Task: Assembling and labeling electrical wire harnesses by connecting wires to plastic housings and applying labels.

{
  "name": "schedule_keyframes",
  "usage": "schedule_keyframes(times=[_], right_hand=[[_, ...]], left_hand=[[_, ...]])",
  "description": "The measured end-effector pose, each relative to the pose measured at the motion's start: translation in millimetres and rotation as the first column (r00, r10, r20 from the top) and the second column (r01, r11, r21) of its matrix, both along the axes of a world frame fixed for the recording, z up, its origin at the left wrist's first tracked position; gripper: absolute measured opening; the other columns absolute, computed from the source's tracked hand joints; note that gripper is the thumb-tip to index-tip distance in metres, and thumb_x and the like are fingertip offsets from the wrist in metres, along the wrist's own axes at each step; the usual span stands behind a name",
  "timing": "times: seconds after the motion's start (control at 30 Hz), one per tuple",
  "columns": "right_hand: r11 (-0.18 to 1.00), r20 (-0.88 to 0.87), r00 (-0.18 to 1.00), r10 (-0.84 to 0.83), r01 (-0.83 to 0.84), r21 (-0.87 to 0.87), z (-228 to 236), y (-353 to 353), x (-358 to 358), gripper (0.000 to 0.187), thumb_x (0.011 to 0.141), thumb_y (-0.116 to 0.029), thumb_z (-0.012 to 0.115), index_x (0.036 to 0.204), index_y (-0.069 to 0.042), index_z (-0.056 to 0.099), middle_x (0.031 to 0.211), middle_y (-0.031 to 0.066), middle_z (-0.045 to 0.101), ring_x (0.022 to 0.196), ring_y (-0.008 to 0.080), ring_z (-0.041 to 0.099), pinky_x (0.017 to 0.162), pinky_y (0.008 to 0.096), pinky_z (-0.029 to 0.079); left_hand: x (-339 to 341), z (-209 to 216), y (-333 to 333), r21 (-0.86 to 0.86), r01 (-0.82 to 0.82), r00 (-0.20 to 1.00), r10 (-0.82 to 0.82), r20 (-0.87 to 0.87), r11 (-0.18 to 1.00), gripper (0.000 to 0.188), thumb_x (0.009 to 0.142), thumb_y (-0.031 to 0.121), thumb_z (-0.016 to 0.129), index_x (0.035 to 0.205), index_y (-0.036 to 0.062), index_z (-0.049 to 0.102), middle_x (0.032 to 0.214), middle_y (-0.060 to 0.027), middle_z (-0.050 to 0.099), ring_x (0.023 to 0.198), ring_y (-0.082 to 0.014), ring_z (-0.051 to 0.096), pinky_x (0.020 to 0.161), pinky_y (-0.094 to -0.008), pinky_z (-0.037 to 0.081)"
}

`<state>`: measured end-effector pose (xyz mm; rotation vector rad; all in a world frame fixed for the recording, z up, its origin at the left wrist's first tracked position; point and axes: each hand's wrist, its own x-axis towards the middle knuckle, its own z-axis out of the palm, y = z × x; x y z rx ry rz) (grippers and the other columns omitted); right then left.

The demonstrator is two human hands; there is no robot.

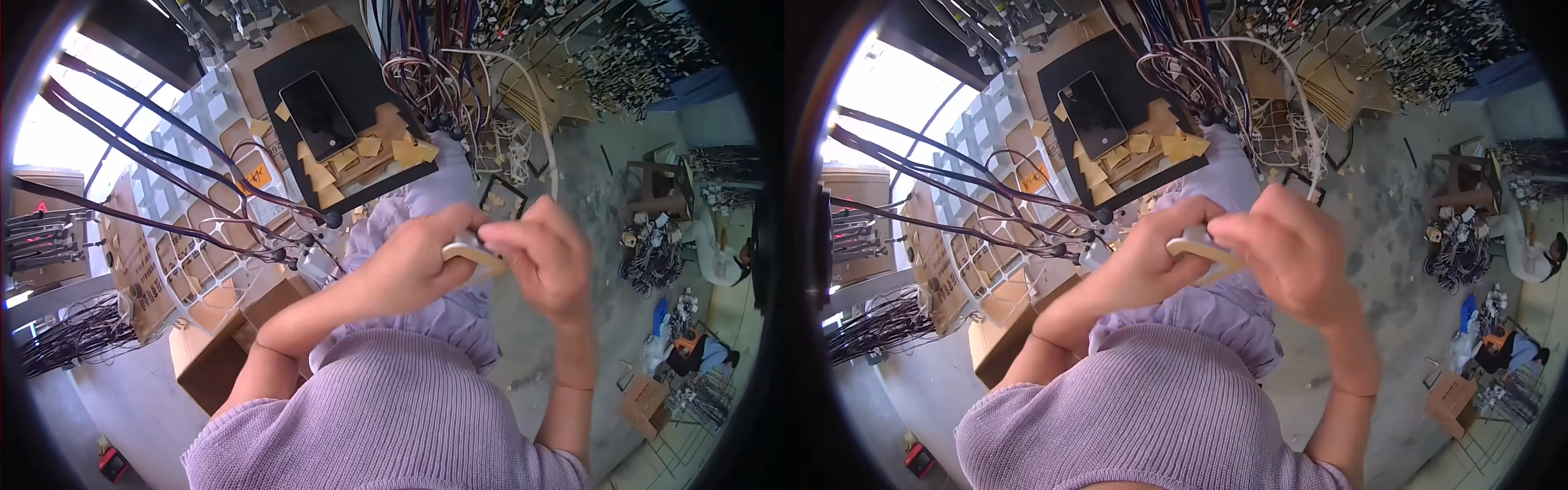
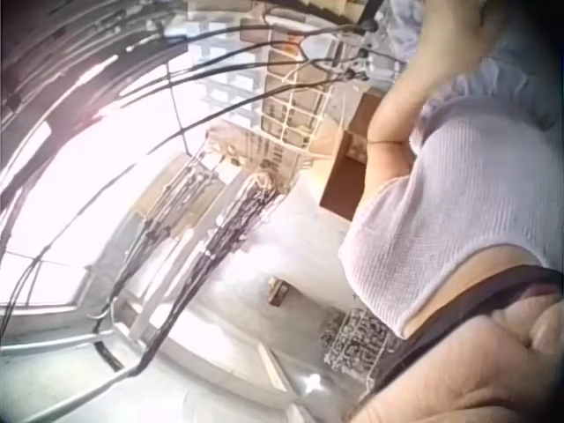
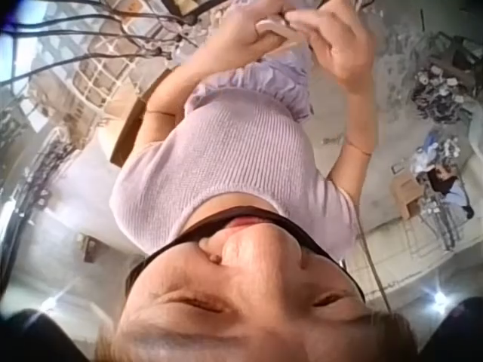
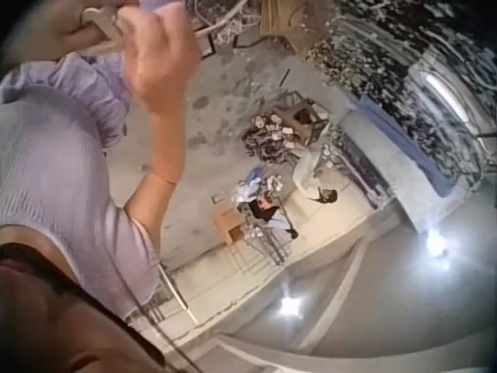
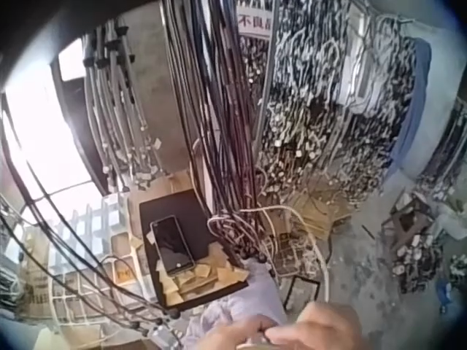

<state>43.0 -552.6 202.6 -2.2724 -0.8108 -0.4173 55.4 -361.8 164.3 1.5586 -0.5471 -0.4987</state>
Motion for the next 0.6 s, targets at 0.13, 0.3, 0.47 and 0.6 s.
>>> schedule_keyframes(times=[0.13,0.3,0.47,0.6], right_hand=[[0.947,0.010,0.985,0.174,-0.165,-0.277,13.8,-12.3,8.9,0.027,0.069,-0.007,0.067,0.095,-0.008,0.065,0.072,0.0023,0.047,0.057,0.0178,0.052,0.048,0.0302,0.041],[0.989,0.032,0.993,-0.117,0.119,-0.083,27.3,-11.9,34.4,0.018,0.077,-0.008,0.069,0.093,-0.005,0.061,0.082,0.0099,0.051,0.075,0.0258,0.056,0.066,0.0347,0.047],[0.930,0.037,0.937,-0.346,0.338,0.149,-19.5,15.4,-17.0,0.031,0.072,-0.006,0.079,0.091,-0.003,0.054,0.091,0.0085,0.062,0.078,0.0178,0.057,0.068,0.0266,0.047],[0.800,-0.334,0.835,-0.437,0.530,0.281,-58.7,43.3,-28.4,0.026,0.072,-0.002,0.080,0.086,-0.002,0.058,0.086,0.0067,0.064,0.068,0.0115,0.061,0.063,0.0223,0.050]], left_hand=[[18.5,-16.1,4.9,-0.264,0.278,0.910,-0.341,-0.235,0.924,0.030,0.084,0.012,0.056,0.112,0.0000,0.058,0.098,-0.0068,0.064,0.089,-0.0163,0.061,0.076,-0.0277,0.049],[14.6,-32.4,-5.7,-0.452,-0.019,0.868,-0.210,-0.451,0.892,0.035,0.091,0.023,0.050,0.120,0.0031,0.052,0.110,-0.0052,0.058,0.100,-0.0129,0.056,0.087,-0.0283,0.046],[28.0,-12.6,-24.5,-0.434,-0.553,0.727,0.157,-0.669,0.711,0.028,0.094,0.012,0.042,0.121,0.0090,0.045,0.105,-0.0015,0.053,0.097,-0.0093,0.052,0.082,-0.0247,0.047],[29.6,-21.2,-37.3,-0.482,-0.539,0.798,0.235,-0.556,0.691,0.025,0.094,0.012,0.043,0.119,0.0081,0.045,0.103,-0.0011,0.051,0.094,-0.0073,0.048,0.080,-0.0241,0.046]])
